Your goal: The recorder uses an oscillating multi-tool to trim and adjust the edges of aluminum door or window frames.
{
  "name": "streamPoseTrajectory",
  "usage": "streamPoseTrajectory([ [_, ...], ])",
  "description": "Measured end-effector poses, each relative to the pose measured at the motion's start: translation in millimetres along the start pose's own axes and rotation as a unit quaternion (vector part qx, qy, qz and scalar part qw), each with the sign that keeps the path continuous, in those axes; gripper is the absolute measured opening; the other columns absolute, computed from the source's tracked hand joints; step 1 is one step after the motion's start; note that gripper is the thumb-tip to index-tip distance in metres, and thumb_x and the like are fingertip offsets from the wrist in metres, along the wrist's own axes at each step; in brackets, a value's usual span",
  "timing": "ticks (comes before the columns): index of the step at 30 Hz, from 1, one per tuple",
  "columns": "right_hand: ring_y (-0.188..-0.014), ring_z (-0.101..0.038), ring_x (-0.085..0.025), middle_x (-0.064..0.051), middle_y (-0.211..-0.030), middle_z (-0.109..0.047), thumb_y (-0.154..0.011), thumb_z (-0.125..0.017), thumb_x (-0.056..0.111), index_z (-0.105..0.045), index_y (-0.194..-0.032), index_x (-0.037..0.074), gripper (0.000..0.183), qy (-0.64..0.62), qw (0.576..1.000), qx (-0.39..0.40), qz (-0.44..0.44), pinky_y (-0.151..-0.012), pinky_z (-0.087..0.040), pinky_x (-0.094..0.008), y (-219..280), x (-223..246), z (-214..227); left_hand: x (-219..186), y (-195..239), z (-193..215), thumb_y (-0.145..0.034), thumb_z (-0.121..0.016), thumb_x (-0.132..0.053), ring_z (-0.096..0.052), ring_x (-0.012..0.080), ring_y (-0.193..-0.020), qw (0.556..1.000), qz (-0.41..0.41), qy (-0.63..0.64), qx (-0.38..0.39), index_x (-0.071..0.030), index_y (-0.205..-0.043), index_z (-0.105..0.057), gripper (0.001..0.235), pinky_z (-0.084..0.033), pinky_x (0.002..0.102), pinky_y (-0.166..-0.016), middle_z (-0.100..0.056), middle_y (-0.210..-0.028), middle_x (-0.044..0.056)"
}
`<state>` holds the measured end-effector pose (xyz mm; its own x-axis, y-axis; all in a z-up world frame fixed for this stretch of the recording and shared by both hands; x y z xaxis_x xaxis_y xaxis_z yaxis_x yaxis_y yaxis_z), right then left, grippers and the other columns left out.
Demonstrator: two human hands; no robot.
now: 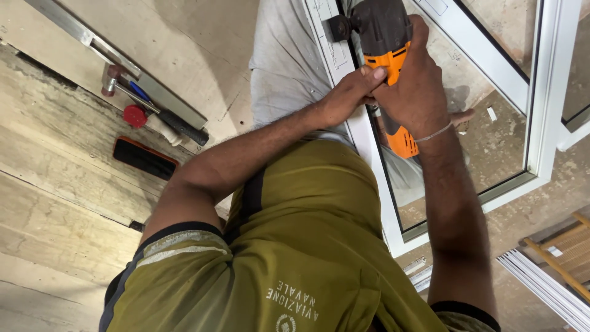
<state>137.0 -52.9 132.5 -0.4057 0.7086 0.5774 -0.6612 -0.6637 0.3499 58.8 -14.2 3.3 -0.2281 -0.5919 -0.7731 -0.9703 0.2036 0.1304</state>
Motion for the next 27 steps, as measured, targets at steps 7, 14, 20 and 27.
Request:
streamPoseTrajectory([
  [7,-0.117,-0.068,-0.051,-0.032,-0.129,-0.066,-0.099,-0.084,0.023,-0.018,-0.158,0.006,0.091,0.008,1.0,-0.001,-0.004,-0.102,-0.057,-0.056,-2,-1,-3,-8,0,-3,-0.109,-0.032,-0.064,-0.066,0.0127,-0.108,1.0,-0.011,0.019,0.004,-0.001,-0.117,-0.063,0.071,-0.058,0.033,-0.102,-0.069,-0.111,0.008],
  [14,-0.118,-0.068,-0.05,-0.033,-0.13,-0.065,-0.099,-0.083,0.024,-0.017,-0.159,0.004,0.091,0.01,1.0,0.006,-0.005,-0.103,-0.056,-0.055,-2,-4,-5,-5,0,-1,-0.109,-0.031,-0.063,-0.067,0.0145,-0.107,1.0,-0.004,0.01,-0.008,-0.001,-0.115,-0.062,0.07,-0.059,0.035,-0.103,-0.068,-0.109,0.009],
  [20,-0.116,-0.069,-0.05,-0.033,-0.129,-0.065,-0.099,-0.083,0.024,-0.016,-0.159,0.004,0.092,0.018,1.0,0.012,-0.009,-0.103,-0.057,-0.055,-3,-4,-5,-2,-1,1,-0.11,-0.029,-0.063,-0.064,0.0154,-0.102,1.0,0.002,-0.006,-0.012,0.0,-0.112,-0.062,0.071,-0.059,0.036,-0.099,-0.066,-0.105,0.01],
  [27,-0.116,-0.07,-0.05,-0.033,-0.131,-0.064,-0.1,-0.085,0.025,-0.016,-0.159,0.003,0.093,0.027,0.999,0.006,0.017,-0.102,-0.057,-0.055,-3,-4,-5,-5,-2,1,-0.108,-0.027,-0.064,-0.065,0.0127,-0.105,1.0,-0.003,-0.017,-0.004,-0.002,-0.113,-0.061,0.071,-0.058,0.033,-0.1,-0.066,-0.106,0.008],
])
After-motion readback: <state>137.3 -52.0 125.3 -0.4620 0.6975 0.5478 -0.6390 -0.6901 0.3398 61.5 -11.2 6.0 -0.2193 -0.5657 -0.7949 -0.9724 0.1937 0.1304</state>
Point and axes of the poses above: each hand's wrist, its own y-axis away from the middle knuckle, its own z-axis out of the back of the hand, x = y × z, the point moved 7 cm from there along -y, towards the middle knuckle
